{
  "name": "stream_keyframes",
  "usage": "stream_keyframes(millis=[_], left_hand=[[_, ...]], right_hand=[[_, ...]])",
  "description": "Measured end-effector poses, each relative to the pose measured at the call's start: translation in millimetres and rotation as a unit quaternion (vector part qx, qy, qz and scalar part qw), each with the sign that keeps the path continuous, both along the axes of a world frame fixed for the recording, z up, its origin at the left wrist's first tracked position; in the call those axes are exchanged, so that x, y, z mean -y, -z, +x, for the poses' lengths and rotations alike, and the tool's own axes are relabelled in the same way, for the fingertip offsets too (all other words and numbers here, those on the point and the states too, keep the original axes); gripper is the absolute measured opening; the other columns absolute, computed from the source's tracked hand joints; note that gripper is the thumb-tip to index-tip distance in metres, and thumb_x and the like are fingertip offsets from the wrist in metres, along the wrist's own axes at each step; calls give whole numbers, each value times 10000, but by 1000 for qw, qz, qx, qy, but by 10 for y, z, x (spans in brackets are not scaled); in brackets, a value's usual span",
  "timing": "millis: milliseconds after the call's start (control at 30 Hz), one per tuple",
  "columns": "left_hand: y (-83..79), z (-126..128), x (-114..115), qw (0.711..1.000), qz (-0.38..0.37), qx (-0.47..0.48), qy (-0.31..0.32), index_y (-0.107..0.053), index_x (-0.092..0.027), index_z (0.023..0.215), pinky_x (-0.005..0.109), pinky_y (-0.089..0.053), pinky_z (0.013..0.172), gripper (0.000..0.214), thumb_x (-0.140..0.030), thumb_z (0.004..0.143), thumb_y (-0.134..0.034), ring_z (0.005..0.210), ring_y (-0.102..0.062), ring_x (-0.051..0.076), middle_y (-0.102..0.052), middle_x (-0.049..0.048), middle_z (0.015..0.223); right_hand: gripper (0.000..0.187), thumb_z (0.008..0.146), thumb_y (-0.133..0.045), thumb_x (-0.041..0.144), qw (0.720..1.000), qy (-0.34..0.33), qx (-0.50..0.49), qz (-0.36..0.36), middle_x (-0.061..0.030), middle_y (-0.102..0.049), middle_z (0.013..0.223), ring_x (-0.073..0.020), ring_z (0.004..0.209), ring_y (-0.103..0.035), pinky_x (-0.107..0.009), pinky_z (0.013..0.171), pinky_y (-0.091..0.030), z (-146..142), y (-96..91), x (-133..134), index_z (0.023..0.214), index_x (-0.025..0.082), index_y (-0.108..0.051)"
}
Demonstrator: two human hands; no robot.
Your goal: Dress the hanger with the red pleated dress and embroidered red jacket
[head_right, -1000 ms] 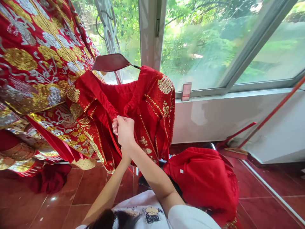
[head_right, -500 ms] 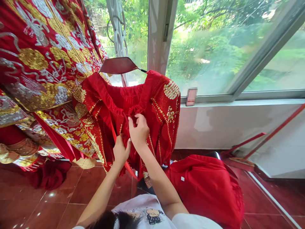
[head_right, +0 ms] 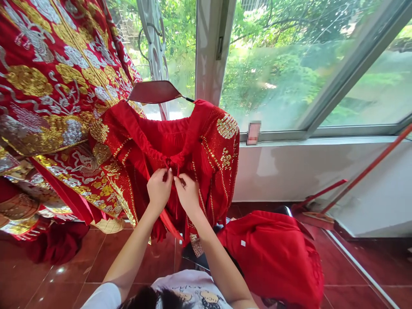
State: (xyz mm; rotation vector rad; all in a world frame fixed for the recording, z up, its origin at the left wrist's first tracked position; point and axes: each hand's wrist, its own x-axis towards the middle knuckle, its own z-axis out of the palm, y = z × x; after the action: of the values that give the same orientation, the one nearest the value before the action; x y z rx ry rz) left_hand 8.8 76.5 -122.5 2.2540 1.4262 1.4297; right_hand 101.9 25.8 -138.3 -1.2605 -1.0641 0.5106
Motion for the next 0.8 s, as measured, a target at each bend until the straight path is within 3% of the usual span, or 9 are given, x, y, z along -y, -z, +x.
stream_keyframes(millis=[133, 267, 333, 433, 500, 600, 667, 733, 800], left_hand=[[245, -131, 172, 984, -95, 104, 107, -605, -169, 652, 249, -364, 591, 295, -334, 888, -543, 578, -503, 127, -605, 12, 640], [516, -154, 382, 932, -203, 247, 171, -551, -170, 578, 233, -338, 535, 324, -362, 838, -581, 518, -423, 105, -499, -27, 529], [574, -130, 437, 903, -240, 299, 193, -566, -164, 576, 230, -341, 530, 319, -377, 809, -612, 513, -412, 99, -498, -29, 524], [580, -118, 447, 874, -262, 343, 220, -622, -146, 594, 226, -367, 547, 286, -375, 751, -686, 539, -447, 99, -558, -11, 560], [583, -158, 432, 854, -287, 371, 225, -682, -137, 687, 222, -396, 551, 251, -380, 709, -740, 570, -497, 109, -618, 11, 628], [597, -287, 411, 814, -324, 429, 219, -713, -163, 998, 239, -466, 571, 386, -440, 730, -737, 662, -583, 139, -696, 59, 864], [553, -386, 400, 824, -290, 450, 186, -685, -193, 1107, 253, -498, 612, 407, -464, 803, -672, 712, -606, 140, -692, 69, 975], [425, -461, 384, 879, -197, 409, 145, -709, -195, 1037, 247, -495, 656, 303, -428, 871, -608, 715, -598, 124, -685, 53, 933], [223, -485, 357, 937, -84, 310, 138, -730, -193, 903, 243, -478, 686, 222, -359, 902, -583, 719, -590, 121, -673, 36, 855]], right_hand=[[277, 784, -615, 457, 998, -24, -63, -13, -4, -605, 632, -136, 585, -551, -244, 578, -447, 50, -16, 15, 737, 185, -585], [273, 742, -661, 439, 985, -80, -150, -13, -19, -649, 666, -167, 681, -651, -274, 677, -519, -24, -107, -9, 683, 191, -563], [256, 736, -665, 427, 974, -119, -189, -23, -13, -650, 662, -152, 652, -648, -268, 661, -523, -104, -172, -11, 708, 187, -583], [239, 722, -674, 402, 959, -144, -239, -41, 10, -624, 619, -98, 513, -550, -215, 508, -451, -227, -244, 7, 764, 176, -608], [225, 709, -687, 378, 959, -127, -250, -34, 30, -583, 578, -74, 482, -492, -189, 461, -394, -282, -259, 27, 733, 170, -603], [229, 706, -690, 371, 963, -106, -248, -22, 36, -566, 575, -76, 503, -494, -189, 467, -389, -311, -243, 55, 685, 173, -578], [222, 720, -680, 369, 966, -98, -238, -13, 35, -570, 588, -80, 507, -484, -198, 469, -383, -308, -222, 68, 683, 180, -568], [205, 738, -668, 353, 971, -88, -222, 3, 40, -562, 587, -81, 516, -470, -205, 492, -383, -308, -201, 76, 681, 185, -566], [199, 751, -659, 349, 974, -79, -212, 17, 41, -558, 589, -86, 533, -468, -215, 526, -394, -317, -181, 81, 683, 185, -569]])
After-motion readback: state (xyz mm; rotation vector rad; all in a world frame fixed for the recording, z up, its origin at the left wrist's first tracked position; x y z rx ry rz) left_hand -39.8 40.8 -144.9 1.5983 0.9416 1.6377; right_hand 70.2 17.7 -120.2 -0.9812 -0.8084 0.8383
